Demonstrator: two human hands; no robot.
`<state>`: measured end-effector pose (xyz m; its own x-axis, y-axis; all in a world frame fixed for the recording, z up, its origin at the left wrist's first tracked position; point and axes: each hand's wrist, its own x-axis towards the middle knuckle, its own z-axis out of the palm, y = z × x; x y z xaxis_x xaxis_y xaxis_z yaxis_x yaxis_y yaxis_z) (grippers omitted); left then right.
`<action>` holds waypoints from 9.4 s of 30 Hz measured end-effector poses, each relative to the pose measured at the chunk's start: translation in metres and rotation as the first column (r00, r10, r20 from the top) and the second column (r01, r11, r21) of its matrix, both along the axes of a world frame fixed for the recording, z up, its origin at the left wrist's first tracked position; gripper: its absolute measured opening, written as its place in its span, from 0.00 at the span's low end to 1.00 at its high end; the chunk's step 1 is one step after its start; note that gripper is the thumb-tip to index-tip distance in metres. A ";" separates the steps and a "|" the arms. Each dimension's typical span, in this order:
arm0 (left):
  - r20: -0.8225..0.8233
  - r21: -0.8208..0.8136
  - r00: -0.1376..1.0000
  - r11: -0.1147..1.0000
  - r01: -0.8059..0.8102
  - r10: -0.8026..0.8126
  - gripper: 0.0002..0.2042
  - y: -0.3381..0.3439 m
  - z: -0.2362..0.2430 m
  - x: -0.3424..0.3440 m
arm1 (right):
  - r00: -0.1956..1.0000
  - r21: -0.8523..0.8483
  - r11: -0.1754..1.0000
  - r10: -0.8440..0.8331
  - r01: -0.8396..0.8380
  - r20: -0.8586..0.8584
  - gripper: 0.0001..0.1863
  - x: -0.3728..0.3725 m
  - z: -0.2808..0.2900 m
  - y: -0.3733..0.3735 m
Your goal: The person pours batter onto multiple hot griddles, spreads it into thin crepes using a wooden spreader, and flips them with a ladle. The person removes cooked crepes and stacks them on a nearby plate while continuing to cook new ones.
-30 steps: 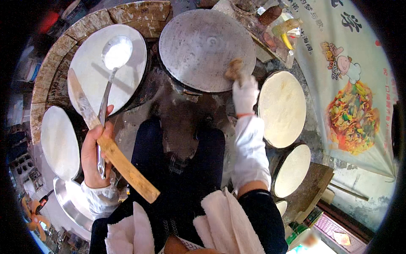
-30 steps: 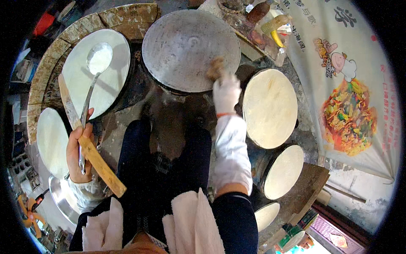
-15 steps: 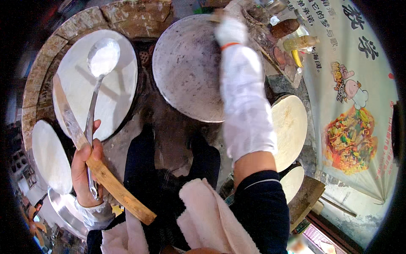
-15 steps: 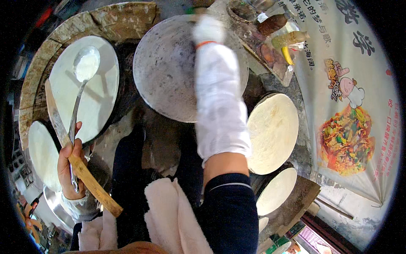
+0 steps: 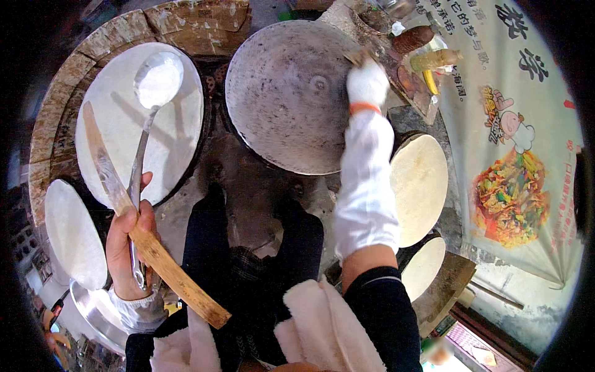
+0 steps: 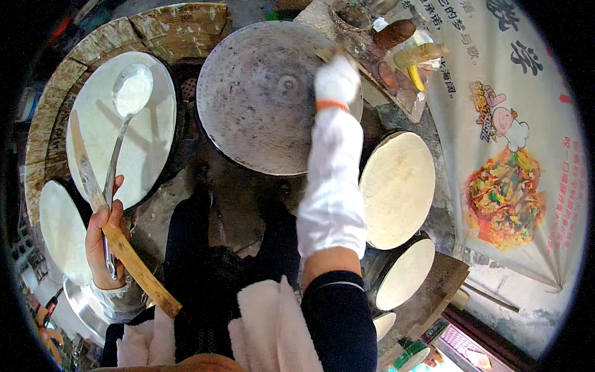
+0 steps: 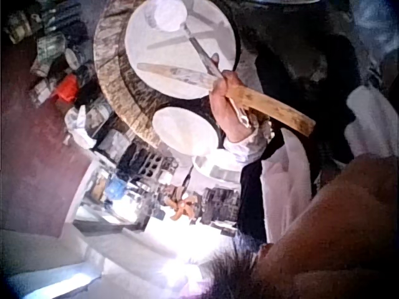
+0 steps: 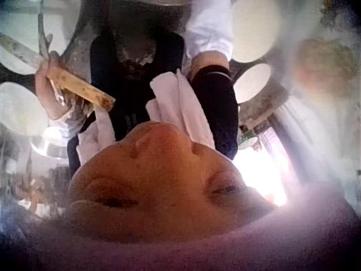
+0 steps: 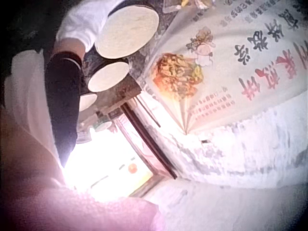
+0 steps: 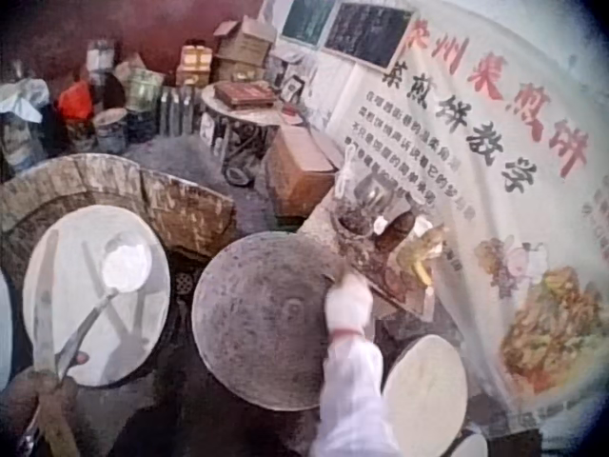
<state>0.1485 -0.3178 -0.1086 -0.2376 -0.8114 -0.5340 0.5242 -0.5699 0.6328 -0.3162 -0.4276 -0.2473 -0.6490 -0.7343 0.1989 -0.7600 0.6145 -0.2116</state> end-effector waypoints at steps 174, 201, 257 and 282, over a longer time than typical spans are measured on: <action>0.148 -0.107 0.503 0.520 -0.848 0.851 0.18 0.441 -0.031 0.356 | -0.035 -0.509 0.505 0.685 -0.697 0.727 0.26 0.591 0.003 0.159; 0.672 -0.275 0.639 0.927 -0.255 0.375 0.09 0.023 -0.111 0.340 | 0.341 -0.098 0.473 0.750 -0.876 0.567 0.27 0.554 0.007 0.152; -0.107 -0.086 0.611 0.605 -0.791 0.784 0.18 0.274 -0.018 0.398 | 0.370 -0.131 0.434 0.864 -0.891 0.340 0.24 0.564 0.009 0.182; -0.122 -0.028 0.583 0.585 -0.811 0.803 0.19 0.303 -0.026 0.395 | 0.272 -0.261 0.395 0.874 -0.881 0.402 0.25 0.579 -0.001 0.205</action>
<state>0.5438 -0.0149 -0.1348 0.4933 -0.7265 -0.4785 0.7988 0.1606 0.5797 0.2623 -0.2229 -0.2482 0.3931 -0.9134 0.1057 -0.6663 -0.3622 -0.6518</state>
